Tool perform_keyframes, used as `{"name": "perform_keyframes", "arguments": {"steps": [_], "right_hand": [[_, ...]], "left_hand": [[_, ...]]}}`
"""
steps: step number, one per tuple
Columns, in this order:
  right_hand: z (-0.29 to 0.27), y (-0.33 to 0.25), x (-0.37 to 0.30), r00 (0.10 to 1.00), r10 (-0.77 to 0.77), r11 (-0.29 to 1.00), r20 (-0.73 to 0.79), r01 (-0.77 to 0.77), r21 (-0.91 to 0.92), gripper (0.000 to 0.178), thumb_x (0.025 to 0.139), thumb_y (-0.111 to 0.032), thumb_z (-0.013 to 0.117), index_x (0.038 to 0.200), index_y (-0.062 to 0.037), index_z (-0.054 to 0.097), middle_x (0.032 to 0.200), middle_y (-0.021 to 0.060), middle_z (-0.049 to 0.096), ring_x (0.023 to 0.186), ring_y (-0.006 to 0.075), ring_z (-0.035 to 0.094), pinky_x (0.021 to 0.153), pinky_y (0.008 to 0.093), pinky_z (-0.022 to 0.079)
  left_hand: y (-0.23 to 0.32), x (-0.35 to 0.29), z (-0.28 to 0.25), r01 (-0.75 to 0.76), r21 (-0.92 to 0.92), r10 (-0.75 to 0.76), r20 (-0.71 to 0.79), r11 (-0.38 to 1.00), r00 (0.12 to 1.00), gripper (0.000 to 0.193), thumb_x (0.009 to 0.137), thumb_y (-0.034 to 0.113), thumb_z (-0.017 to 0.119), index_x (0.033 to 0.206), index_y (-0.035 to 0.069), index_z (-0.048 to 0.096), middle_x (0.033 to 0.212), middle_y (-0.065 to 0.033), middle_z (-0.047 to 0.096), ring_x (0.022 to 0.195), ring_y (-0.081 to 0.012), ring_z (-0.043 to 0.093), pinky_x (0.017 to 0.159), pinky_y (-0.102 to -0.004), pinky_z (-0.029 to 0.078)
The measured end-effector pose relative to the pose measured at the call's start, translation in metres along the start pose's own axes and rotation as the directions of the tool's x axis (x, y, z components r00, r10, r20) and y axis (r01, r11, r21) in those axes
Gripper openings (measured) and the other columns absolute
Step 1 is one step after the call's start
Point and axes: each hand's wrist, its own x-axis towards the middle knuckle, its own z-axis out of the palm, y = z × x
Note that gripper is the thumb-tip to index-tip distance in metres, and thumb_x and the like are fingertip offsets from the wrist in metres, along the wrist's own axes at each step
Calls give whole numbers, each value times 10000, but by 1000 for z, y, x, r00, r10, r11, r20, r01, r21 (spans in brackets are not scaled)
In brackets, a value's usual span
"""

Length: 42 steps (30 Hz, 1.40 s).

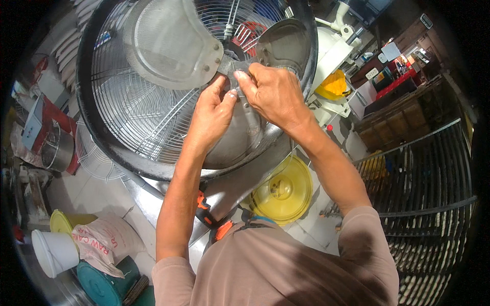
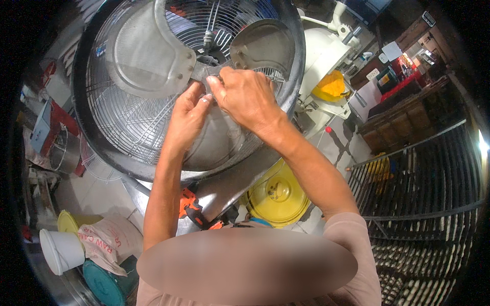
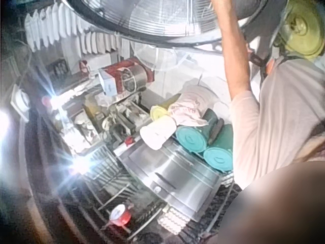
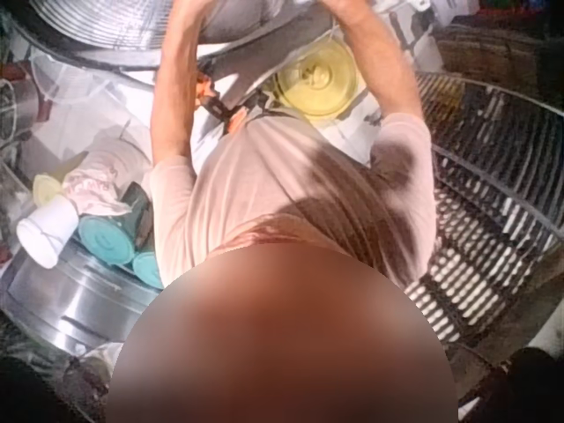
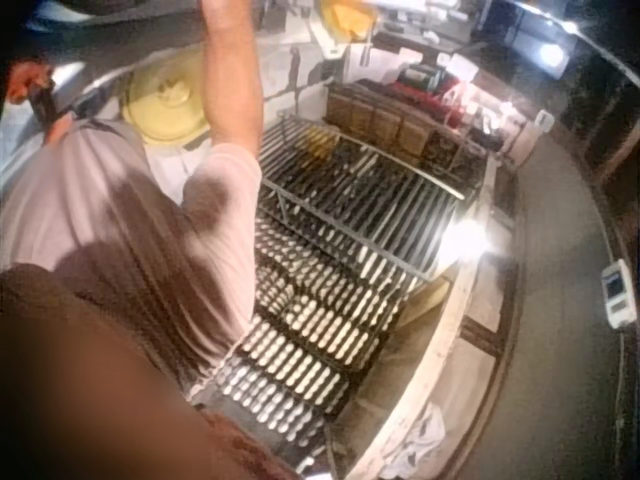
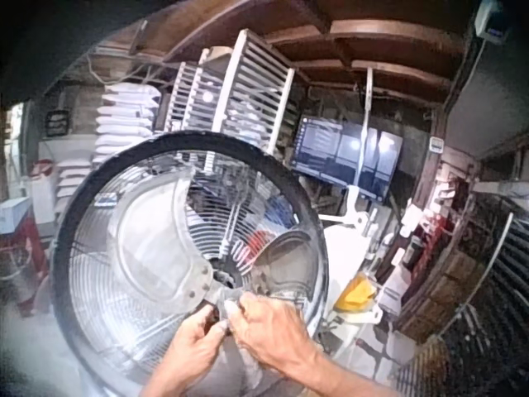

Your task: The person uses pliers to loosen or tighten the center nut of a large industrial fan blade assembly, then pulls the blade unit partially off the motor shaft to check it before pushing it back into place.

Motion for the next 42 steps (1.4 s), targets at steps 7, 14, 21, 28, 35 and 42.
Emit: {"name": "perform_keyframes", "arguments": {"steps": [7, 14, 21, 28, 35, 42], "right_hand": [[-5, 5, 1, 979, -202, 970, -14, 202, 136, 348, 893, -267, 669, 996, 24, 508, 833, 254, 655, 766, 455, 650, 667, 522, 524], [-5, -1, 9, 995, -97, 987, 27, 100, -128, 291, 958, -268, 603, 786, -34, 612, 628, 208, 609, 643, 420, 634, 583, 488, 497], [-17, 15, -4, 983, 176, 958, -41, -162, 239, 472, 981, -364, 572, 646, -31, 582, 561, 144, 619, 495, 303, 594, 513, 412, 487], [-13, 60, -92, 772, 448, 344, 452, -615, 709, 469, 1015, -407, 533, 683, -77, 513, 570, -24, 468, 492, 53, 460, 465, 222, 388], [-1, 85, -153, 719, 458, 245, 522, -667, 704, 460, 1012, -389, 546, 706, -47, 521, 578, 4, 479, 487, 74, 451, 461, 238, 392], [-5, 118, -194, 696, 516, 205, 499, -666, 717, 418, 1002, -357, 580, 722, -51, 533, 600, 1, 486, 495, 75, 451, 461, 240, 399]], "left_hand": [[5, -1, 2, 64, 9, -64, -37, 998, 997, 69, 990, 36, 501, 1006, -18, 541, 923, 5, 550, 857, -63, 488, 750, -245, 433], [2, 2, 3, 17, 87, -11, -59, 996, 998, 120, 999, 71, 523, 899, 9, 504, 844, 31, 481, 786, -56, 420, 695, -241, 406], [24, 1, 17, -17, -123, 5, -96, 992, 995, 193, 978, 176, 617, 983, -17, 603, 789, -18, 595, 711, -64, 497, 636, -276, 434], [20, 12, 34, -55, 8, 55, -260, 998, 964, 257, 951, 257, 678, 985, 3, 655, 724, -15, 643, 626, -71, 522, 586, -277, 435], [18, 11, 45, 15, 177, 66, -446, 984, 892, 286, 920, 291, 715, 935, 8, 674, 636, -22, 616, 537, -71, 502, 526, -274, 415], [26, 13, 44, -4, -53, -13, -320, 999, 947, 244, 951, 232, 689, 1002, -6, 664, 834, -26, 671, 672, -72, 584, 584, -235, 495]]}}
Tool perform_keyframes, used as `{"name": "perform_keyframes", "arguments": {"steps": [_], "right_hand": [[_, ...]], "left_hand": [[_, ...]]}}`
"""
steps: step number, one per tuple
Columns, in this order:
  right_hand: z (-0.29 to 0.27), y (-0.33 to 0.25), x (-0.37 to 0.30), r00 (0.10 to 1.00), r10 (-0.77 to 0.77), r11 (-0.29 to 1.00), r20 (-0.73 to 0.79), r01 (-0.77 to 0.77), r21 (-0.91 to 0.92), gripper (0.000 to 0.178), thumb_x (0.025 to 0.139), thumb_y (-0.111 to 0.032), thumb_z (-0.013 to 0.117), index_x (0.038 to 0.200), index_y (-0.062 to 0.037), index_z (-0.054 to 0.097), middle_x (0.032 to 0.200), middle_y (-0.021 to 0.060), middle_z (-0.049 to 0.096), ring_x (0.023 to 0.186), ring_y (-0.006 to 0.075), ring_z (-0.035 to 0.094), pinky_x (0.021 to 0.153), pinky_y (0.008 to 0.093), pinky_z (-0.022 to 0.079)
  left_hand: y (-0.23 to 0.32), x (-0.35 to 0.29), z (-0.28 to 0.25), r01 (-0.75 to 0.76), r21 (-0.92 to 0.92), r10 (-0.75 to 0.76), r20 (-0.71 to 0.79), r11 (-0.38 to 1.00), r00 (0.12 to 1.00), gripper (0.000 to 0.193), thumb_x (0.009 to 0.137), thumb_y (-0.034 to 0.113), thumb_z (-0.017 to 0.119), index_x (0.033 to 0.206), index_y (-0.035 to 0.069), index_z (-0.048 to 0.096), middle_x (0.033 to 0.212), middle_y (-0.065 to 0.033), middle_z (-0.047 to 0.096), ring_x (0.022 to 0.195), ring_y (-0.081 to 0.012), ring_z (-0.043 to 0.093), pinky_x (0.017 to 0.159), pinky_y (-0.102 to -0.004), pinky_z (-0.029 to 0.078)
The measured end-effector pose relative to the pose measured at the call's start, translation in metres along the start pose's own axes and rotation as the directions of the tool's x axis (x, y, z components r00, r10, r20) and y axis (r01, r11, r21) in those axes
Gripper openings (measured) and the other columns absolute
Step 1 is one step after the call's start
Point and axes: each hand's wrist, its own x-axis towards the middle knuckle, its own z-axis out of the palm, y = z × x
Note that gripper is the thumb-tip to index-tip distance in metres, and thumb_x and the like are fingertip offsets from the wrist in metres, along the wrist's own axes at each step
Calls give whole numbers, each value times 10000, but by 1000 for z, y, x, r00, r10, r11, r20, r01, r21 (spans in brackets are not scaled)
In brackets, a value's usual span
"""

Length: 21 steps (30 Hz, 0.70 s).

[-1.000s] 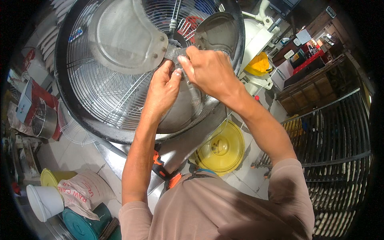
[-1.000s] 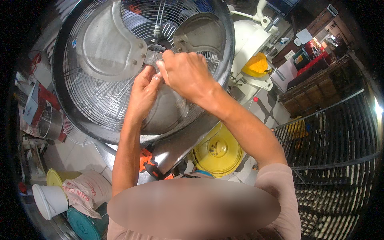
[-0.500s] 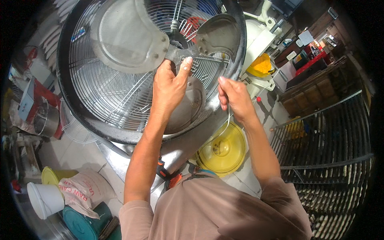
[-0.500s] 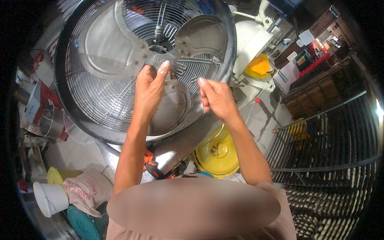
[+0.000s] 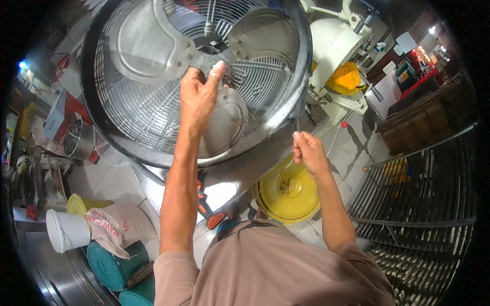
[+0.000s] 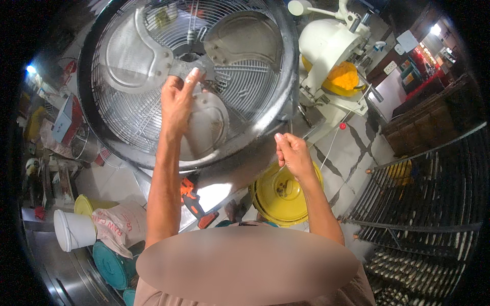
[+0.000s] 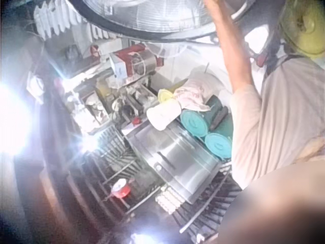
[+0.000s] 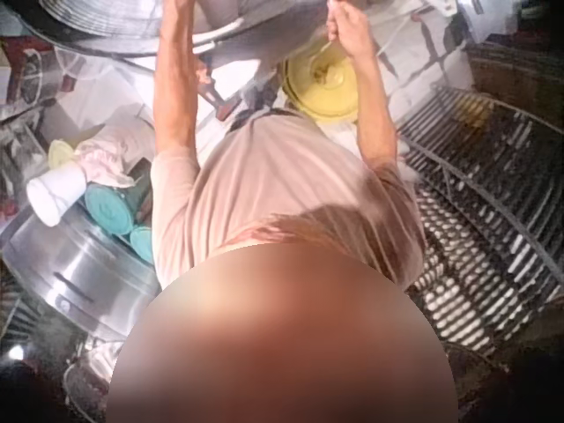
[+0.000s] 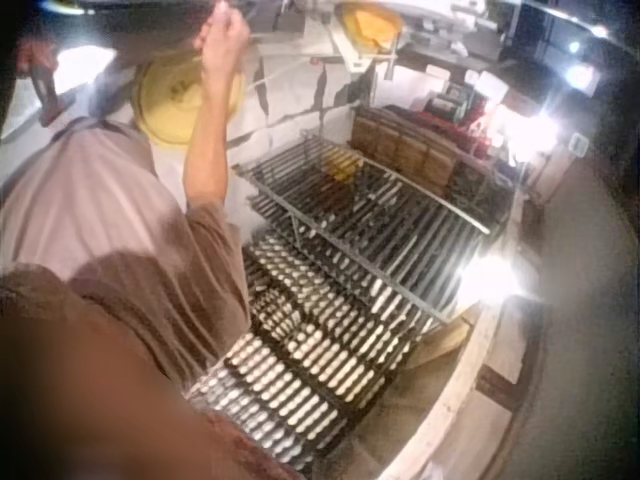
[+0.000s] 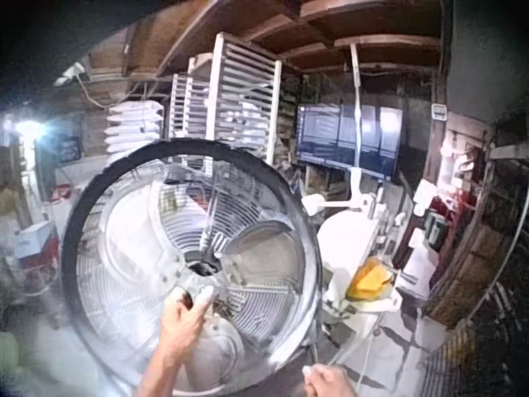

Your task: The person uses pliers to loosen or tighten the center nut of a large industrial fan blade assembly, then pulls the blade unit partially off the motor shaft to check it before pushing it back into place.

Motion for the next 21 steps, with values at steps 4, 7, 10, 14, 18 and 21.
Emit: {"name": "perform_keyframes", "arguments": {"steps": [4, 7, 10, 14, 18, 21], "right_hand": [[-27, 34, -1, 999, 53, 998, -9, -53, -46, 379, 1004, -335, 582, 750, -58, 534, 624, -2, 495, 513, 77, 461, 477, 249, 409], [-49, 83, -4, 989, 148, 985, -32, -150, -81, 354, 1006, -322, 583, 768, -65, 532, 630, -7, 493, 521, 76, 462, 487, 249, 412], [-73, 160, -7, 963, 254, 964, -85, -259, -59, 363, 990, -323, 603, 755, -56, 534, 621, 7, 507, 506, 83, 477, 474, 260, 415], [-105, 274, -8, 862, 460, 859, -211, -493, -140, 371, 966, -329, 628, 790, -11, 555, 619, 54, 550, 503, 157, 554, 514, 313, 462], [-145, 421, -16, 893, 380, 753, -240, -449, -480, 248, 920, -238, 641, 877, 6, 631, 742, 139, 658, 643, 260, 655, 649, 375, 528], [-143, 467, -14, 929, 289, 617, -231, -365, -697, 202, 882, -199, 652, 921, -1, 665, 847, 173, 692, 763, 301, 671, 717, 387, 533]], "left_hand": [[2, -3, 2, 25, 30, -22, -73, 999, 997, 251, 943, 248, 701, 982, 4, 659, 807, -31, 664, 644, -73, 587, 552, -225, 483], [-3, -6, 0, 22, 51, -16, -129, 998, 991, 265, 923, 280, 728, 828, 60, 613, 650, 9, 586, 485, -41, 492, 420, -202, 379], [-10, 3, -5, 22, 78, -9, -169, 997, 986, 416, 903, 299, 751, 680, 165, 426, 530, 97, 380, 395, -17, 309, 354, -219, 245], [-4, 0, -15, -35, 504, 90, -87, 863, 992, 349, 950, 296, 686, 701, 152, 489, 618, 58, 438, 530, -31, 409, 485, -226, 330], [-4, 0, -6, 158, 217, -140, -94, 963, 986, 245, 1003, 290, 601, 892, 82, 666, 718, 41, 488, 652, -60, 476, 620, -228, 382], [9, 16, -65, 267, 145, -259, -68, 953, 963, 399, 1031, 335, 523, 1243, 2, 583, 1153, -114, 621, 1060, -193, 570, 894, -339, 439]]}}
